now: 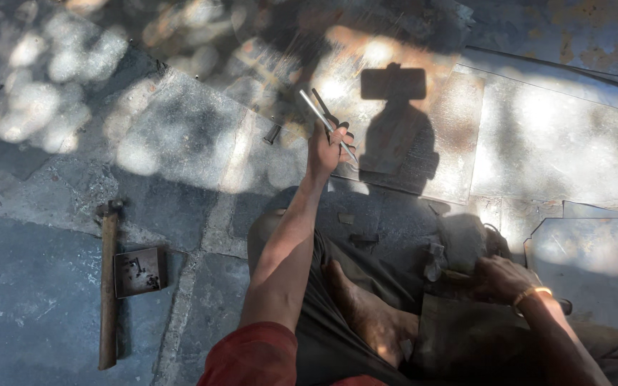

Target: The person sits on the floor and uses a hammer and a metal punch to work on a metal sheet. They repeatedly position the punch on the sheet and strike it with the hammer to create indentations or holes.

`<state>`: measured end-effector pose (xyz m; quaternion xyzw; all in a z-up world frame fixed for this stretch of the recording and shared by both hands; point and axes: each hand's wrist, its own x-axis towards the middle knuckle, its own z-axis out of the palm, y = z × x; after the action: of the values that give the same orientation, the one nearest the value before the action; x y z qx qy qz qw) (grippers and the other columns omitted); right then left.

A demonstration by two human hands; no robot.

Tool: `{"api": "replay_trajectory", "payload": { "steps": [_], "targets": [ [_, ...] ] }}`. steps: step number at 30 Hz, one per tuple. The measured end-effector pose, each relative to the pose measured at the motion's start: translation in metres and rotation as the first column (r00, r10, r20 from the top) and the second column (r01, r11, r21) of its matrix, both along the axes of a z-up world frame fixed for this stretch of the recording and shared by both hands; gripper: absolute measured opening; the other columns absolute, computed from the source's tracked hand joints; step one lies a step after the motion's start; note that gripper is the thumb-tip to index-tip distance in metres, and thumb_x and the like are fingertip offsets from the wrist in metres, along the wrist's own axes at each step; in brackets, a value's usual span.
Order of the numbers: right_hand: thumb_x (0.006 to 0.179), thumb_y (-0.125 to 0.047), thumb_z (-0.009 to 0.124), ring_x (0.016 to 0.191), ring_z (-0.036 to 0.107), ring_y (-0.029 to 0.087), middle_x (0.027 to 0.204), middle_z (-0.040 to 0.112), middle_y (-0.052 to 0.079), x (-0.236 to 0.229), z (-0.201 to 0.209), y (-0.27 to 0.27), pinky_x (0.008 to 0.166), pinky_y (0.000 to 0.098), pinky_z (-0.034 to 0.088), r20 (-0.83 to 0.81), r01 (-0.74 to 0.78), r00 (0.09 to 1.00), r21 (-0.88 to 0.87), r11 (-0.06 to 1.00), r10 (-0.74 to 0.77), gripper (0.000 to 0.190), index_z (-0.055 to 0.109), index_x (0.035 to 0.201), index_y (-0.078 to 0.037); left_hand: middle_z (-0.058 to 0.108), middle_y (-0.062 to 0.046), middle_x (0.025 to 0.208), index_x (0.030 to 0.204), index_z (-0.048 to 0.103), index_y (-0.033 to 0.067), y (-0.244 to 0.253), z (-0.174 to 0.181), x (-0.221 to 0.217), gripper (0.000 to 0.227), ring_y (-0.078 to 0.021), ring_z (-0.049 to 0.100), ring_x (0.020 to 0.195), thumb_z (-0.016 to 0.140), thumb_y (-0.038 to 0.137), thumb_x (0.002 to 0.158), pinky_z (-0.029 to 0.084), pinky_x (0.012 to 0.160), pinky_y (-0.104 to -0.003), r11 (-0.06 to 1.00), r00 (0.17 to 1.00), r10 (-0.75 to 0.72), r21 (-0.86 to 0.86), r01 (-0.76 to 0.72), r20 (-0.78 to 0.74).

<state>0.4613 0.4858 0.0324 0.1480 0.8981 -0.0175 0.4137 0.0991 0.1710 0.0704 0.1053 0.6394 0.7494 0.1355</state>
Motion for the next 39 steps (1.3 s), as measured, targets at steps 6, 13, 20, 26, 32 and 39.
{"api": "replay_trajectory", "payload": {
  "steps": [6, 13, 20, 26, 32, 39],
  "targets": [
    [0.081, -0.042, 0.072, 0.081, 0.069, 0.018, 0.097, 0.071, 0.0, 0.022, 0.001, 0.031, 0.063, 0.0371, 0.061, -0.431, -0.077, 0.902, -0.121, 0.99, 0.018, 0.046, 0.065, 0.122, -0.022, 0.069, -0.012, 0.076, 0.118, 0.059, -0.0029, -0.011, 0.032, 0.016, 0.024, -0.0209, 0.065, 0.069, 0.067, 0.011, 0.1, 0.054, 0.062, -0.039, 0.975, 0.808, -0.219, -0.147, 0.165, -0.547],
    [0.103, -0.01, 0.051, 0.069, 0.065, 0.012, 0.078, 0.068, 0.003, -0.005, 0.167, -0.058, 0.064, 0.0255, 0.056, -0.593, -0.15, 0.477, -0.782, 0.605, -0.649, 0.013, 0.063, 0.106, -0.003, 0.071, -0.018, 0.079, 0.115, 0.065, 0.0002, 0.002, 0.027, 0.023, 0.023, -0.0305, 0.069, 0.07, 0.07, 0.006, 0.094, 0.053, 0.062, -0.04, 0.869, 0.63, -0.406, -0.492, 0.044, -0.662],
    [0.101, -0.002, 0.052, 0.064, 0.064, 0.019, 0.082, 0.067, 0.009, -0.086, 0.238, -0.111, 0.057, 0.0312, 0.051, -0.998, -0.452, 0.054, -0.053, 0.891, -0.032, 0.015, 0.059, 0.101, -0.016, 0.068, -0.016, 0.074, 0.117, 0.066, -0.0113, -0.004, 0.039, 0.024, 0.027, -0.0214, 0.067, 0.058, 0.069, -0.009, 0.09, 0.051, 0.052, -0.037, 0.925, 0.625, -0.356, -0.356, 0.132, -0.695],
    [0.107, -0.023, 0.055, 0.053, 0.062, 0.02, 0.079, 0.069, 0.007, -0.094, 0.294, -0.128, 0.045, 0.0337, 0.049, -0.674, 0.141, 0.529, -0.529, 0.837, -0.516, 0.038, 0.047, 0.142, -0.01, 0.068, -0.016, 0.079, 0.126, 0.06, -0.0094, -0.013, 0.036, 0.026, 0.039, -0.0226, 0.063, 0.06, 0.065, -0.011, 0.087, 0.048, 0.053, -0.037, 0.988, 0.459, -0.129, -0.073, 0.139, -0.879],
    [0.106, -0.027, 0.052, 0.064, 0.068, 0.022, 0.082, 0.065, 0.013, -0.098, 0.253, -0.131, 0.049, 0.0246, 0.054, -0.864, -0.63, 0.041, -0.413, 0.658, -0.502, 0.021, 0.059, 0.104, -0.007, 0.066, -0.019, 0.077, 0.114, 0.065, -0.0012, -0.014, 0.047, 0.022, 0.026, -0.0323, 0.065, 0.062, 0.06, -0.006, 0.089, 0.05, 0.061, -0.042, 0.917, 0.661, -0.385, -0.349, 0.194, -0.645],
    [0.098, -0.032, 0.061, 0.042, 0.062, 0.024, 0.057, 0.064, 0.012, -0.074, 0.186, -0.114, 0.039, 0.0388, 0.05, -0.611, 0.163, 0.741, -0.24, 0.957, -0.279, 0.042, 0.056, 0.129, -0.005, 0.069, -0.017, 0.076, 0.109, 0.059, 0.0047, -0.005, 0.048, 0.026, 0.02, -0.0302, 0.07, 0.068, 0.063, 0.004, 0.089, 0.053, 0.063, -0.043, 0.949, 0.894, -0.245, -0.283, 0.141, -0.376]
  ]
}}
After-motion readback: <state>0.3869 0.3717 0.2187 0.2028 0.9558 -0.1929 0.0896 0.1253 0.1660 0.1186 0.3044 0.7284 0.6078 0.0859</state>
